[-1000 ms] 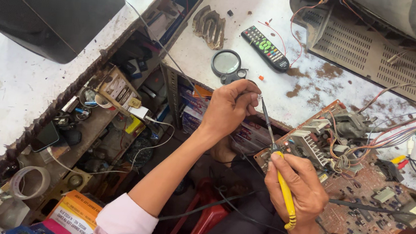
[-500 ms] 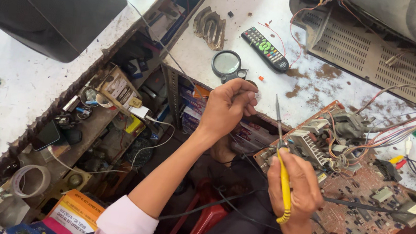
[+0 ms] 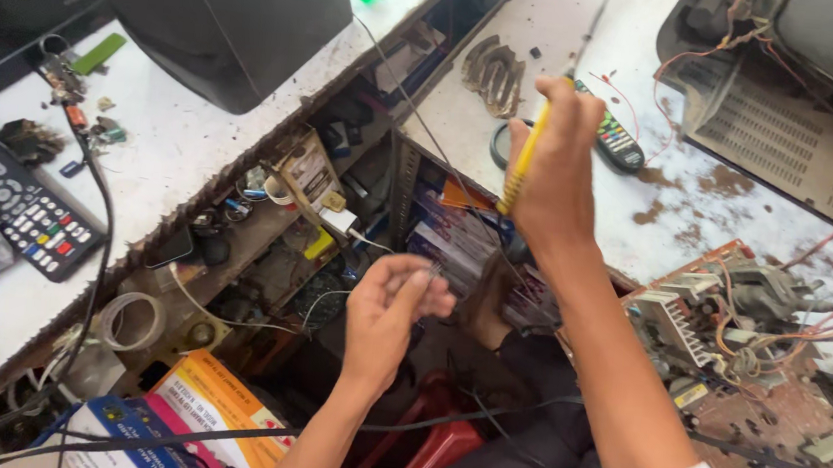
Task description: The person works on a television mainboard resting on their lap, desoldering and removing components with a soldering iron and pliers, unscrewing parts with a screwdriver, and probing the board with a multimeter while viewing through a magnifying glass. They handle a tray of capacitors and reposition the board between steps.
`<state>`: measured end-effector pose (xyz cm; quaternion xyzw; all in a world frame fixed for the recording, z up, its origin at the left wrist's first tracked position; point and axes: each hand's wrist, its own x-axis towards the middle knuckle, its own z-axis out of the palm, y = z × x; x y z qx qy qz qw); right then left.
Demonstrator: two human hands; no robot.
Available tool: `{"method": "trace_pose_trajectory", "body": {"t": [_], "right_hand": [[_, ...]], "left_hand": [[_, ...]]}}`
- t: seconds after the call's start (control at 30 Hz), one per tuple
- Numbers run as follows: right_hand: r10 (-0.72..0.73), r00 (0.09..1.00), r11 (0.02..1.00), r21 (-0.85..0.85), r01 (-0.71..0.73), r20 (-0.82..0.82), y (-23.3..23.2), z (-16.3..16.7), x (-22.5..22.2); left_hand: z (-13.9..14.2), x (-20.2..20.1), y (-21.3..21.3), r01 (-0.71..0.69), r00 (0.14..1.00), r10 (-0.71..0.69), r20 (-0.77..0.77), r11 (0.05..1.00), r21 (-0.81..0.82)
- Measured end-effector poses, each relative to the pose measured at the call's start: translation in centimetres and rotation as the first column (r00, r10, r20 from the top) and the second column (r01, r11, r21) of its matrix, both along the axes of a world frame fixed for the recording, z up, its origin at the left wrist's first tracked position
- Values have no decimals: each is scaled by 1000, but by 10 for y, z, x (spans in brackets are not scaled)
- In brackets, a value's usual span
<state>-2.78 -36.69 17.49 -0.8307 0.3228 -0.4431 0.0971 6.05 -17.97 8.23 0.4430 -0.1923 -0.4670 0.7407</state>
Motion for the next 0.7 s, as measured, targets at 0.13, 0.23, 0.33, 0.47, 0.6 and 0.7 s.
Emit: {"method": "trace_pose_trajectory", "body": {"t": [0.13,0.23,0.33,0.47,0.6,0.7], "right_hand": [[35,987,978,208,-2,-156,-28,-24,40],[9,946,993,117,31,-323,-47,-47,61],[-63,831,997,-2,75,-552,-65,-68,80],[-116,755,993,-55,105,-645,-73,-89,97],[-152,814,983,-174,64,-561,-69,-92,88],[-229,819,971,-189,150,-526,-58,-82,68]], "left_hand": [[-34,15,32,-3,1000,2,5,997,82],[-52,21,48,31,999,-29,-22,995,97],[-60,23,51,63,997,-59,-49,994,91],[-57,21,43,94,995,-91,-46,994,55],[-52,15,36,143,990,-142,-21,988,64],[-52,11,30,152,988,-150,-31,985,77]]}}
